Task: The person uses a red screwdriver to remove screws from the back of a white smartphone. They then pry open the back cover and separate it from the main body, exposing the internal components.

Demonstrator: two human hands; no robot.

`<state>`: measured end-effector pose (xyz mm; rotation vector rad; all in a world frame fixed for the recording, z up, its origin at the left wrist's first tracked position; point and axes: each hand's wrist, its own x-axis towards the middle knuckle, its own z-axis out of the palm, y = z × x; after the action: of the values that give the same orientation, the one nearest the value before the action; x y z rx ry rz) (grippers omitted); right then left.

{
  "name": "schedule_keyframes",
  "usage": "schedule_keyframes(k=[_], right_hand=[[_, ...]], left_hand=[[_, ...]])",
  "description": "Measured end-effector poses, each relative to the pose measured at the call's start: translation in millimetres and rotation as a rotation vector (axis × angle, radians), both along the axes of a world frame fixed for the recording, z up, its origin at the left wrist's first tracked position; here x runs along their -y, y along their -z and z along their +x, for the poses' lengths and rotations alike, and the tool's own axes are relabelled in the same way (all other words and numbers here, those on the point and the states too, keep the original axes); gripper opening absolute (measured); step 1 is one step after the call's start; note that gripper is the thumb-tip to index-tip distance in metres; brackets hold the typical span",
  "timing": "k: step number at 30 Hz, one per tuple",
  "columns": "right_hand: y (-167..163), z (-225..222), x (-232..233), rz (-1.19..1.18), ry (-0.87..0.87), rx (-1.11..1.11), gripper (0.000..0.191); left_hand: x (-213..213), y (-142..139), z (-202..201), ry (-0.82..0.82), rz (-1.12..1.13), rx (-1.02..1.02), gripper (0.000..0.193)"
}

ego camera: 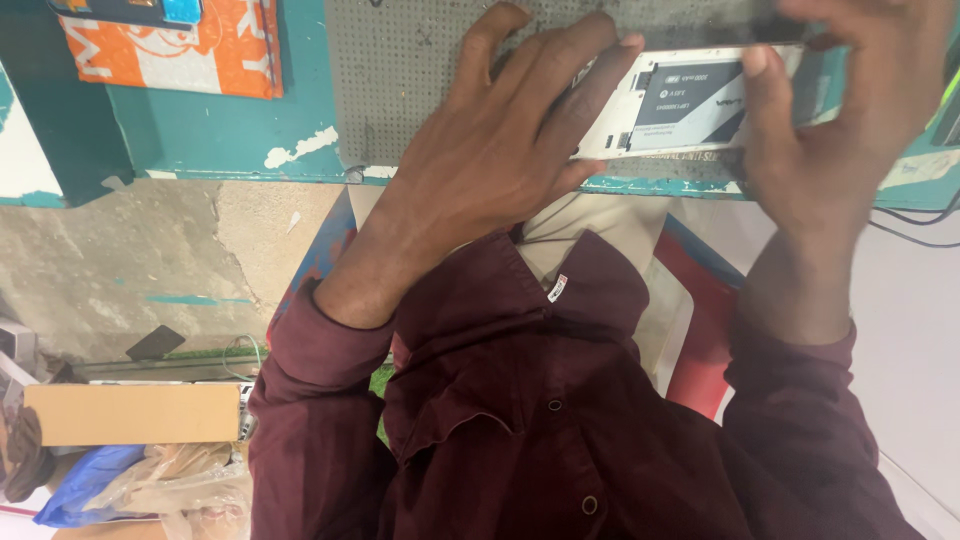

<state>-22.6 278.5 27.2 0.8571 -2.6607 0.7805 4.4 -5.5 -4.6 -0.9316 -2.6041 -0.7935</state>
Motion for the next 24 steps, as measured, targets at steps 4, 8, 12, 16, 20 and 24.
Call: schedule_keyframes(k=[4,8,12,16,20,24], right_hand=[[-9,8,-10,-0.233,0.084,0.384,0.044],[-8,13,-19,-0.273,0.241,0.596,0.041],[-5,18,-27,-0.290,0.226,0.581,0.036],[5,23,-25,-0.520,0.210,0.583,0.037],[7,26,-26,-0.735,0.185,0.467,0.042],[-2,41,-22,-0.644,0.221,0.269,0.046]], left_hand=[[1,-3,6,-0.006,0.093,0.042,0.084],[6,-3,16,0.065,0.110,-0.005,0.077],[6,-1,27,0.088,0.180,-0.019,0.076],[8,-4,33,0.108,0.329,0.115,0.078],[-7,-5,28,0.132,0.746,0.305,0.076],[-26,-7,28,0.185,0.892,0.478,0.047]])
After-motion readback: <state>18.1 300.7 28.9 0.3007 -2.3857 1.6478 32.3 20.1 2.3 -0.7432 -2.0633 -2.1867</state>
